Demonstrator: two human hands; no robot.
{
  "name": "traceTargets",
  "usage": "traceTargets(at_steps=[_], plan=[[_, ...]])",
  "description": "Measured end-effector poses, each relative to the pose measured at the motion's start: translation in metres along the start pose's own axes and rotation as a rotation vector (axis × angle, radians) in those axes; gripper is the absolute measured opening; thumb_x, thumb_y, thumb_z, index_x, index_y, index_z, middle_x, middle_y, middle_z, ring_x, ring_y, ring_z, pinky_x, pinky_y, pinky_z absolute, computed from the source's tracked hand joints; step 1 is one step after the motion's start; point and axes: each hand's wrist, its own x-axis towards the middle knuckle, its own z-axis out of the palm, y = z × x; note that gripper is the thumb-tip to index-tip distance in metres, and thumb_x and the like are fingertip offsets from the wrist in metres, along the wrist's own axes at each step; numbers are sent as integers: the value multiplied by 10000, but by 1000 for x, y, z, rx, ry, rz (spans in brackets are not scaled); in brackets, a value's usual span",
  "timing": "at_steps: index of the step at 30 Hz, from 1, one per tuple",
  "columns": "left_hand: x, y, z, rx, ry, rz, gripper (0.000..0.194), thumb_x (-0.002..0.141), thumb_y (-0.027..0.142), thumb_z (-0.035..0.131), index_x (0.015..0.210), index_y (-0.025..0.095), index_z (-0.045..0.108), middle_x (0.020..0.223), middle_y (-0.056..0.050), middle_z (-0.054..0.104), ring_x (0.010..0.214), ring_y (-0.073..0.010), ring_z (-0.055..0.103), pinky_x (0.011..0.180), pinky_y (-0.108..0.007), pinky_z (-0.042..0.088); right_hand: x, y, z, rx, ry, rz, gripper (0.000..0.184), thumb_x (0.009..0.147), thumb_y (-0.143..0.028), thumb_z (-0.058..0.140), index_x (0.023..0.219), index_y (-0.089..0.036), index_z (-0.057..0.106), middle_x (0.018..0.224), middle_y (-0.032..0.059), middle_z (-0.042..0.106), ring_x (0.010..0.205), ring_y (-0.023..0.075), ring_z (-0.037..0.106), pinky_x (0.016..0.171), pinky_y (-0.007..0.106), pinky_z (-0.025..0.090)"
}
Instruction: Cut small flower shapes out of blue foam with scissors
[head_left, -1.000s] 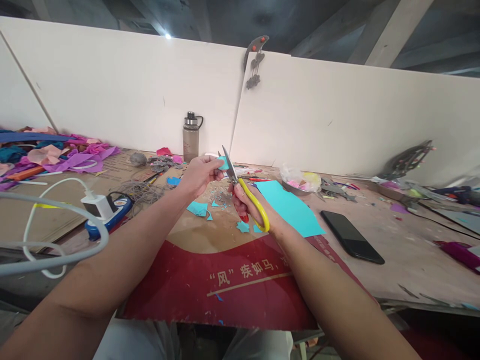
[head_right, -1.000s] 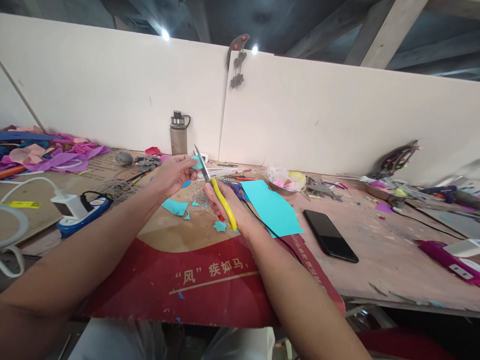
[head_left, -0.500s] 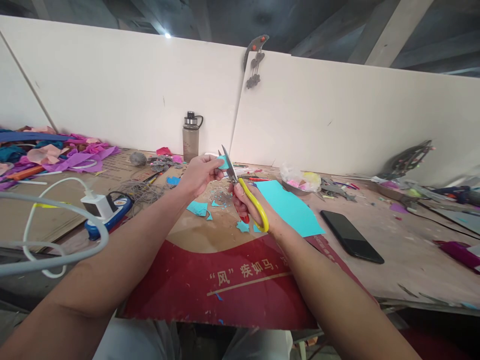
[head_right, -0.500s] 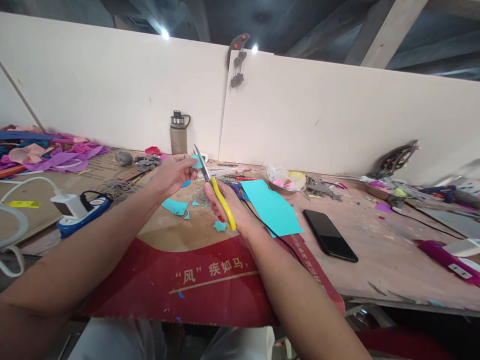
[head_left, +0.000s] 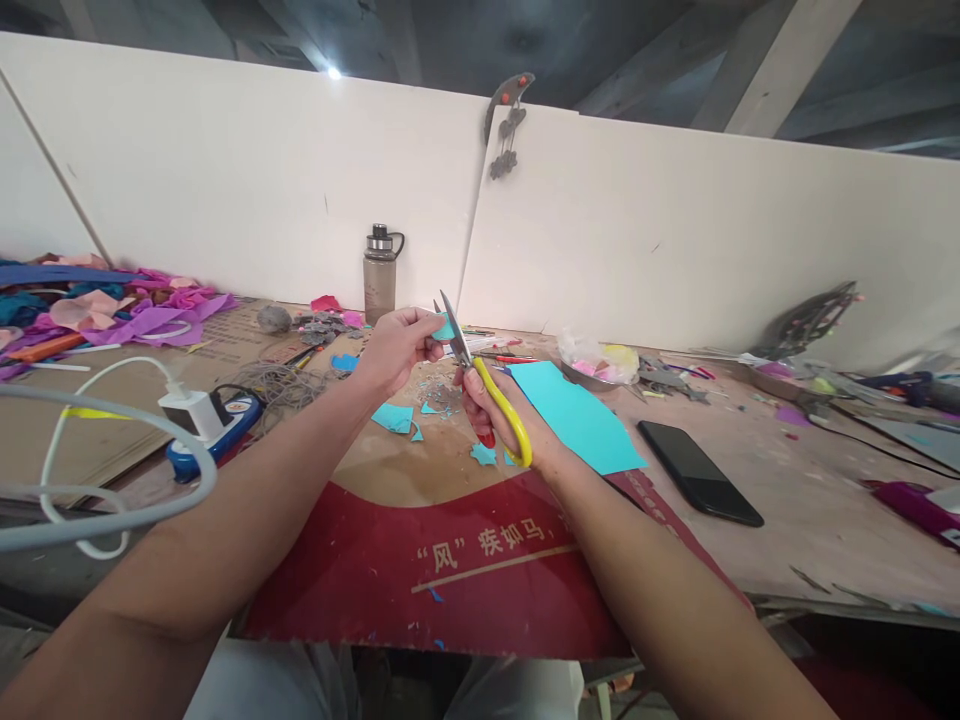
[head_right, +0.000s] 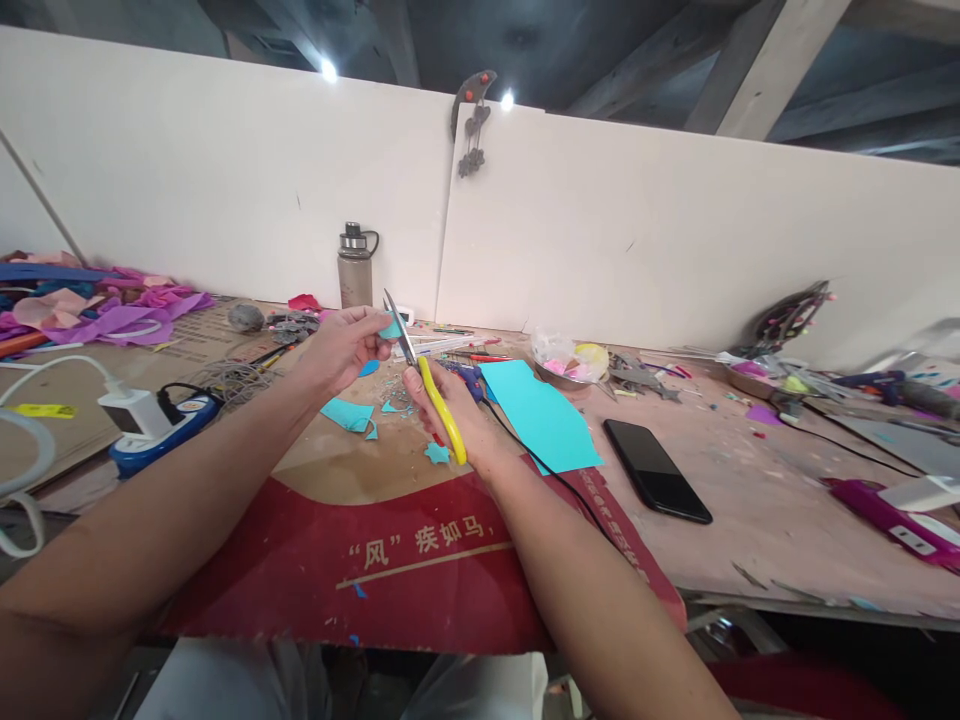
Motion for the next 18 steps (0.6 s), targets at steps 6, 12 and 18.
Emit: traceTargets(at_steps=[6, 12, 18], plan=[[-2, 3, 2, -5, 3, -14, 244, 796, 188, 864, 675, 140, 657, 633, -27, 668, 517, -81, 583, 536, -220, 436, -3, -5, 3, 6, 8, 10, 735, 796, -945, 664, 965, -251, 490, 656, -90, 386, 481, 81, 316, 433, 246, 254], [-3, 4, 3, 16, 1, -32, 238, 798, 197, 859, 685, 136, 659, 633, -30, 672, 508, -84, 598, 544, -228, 438, -4, -5, 5, 36, 23, 6, 744, 782, -950, 676, 931, -255, 455, 679, -87, 378, 510, 78, 315, 443, 229, 261], [-1, 3, 0, 6, -21, -34, 209, 789, 193, 844, 694, 132, 668, 632, -34, 664, 510, -99, 615, 541, -233, 446, -1, 0, 3, 38, 27, -27, 710, 824, -931, 655, 920, -255, 458, 677, -79, 366, 529, 85, 276, 441, 227, 239]])
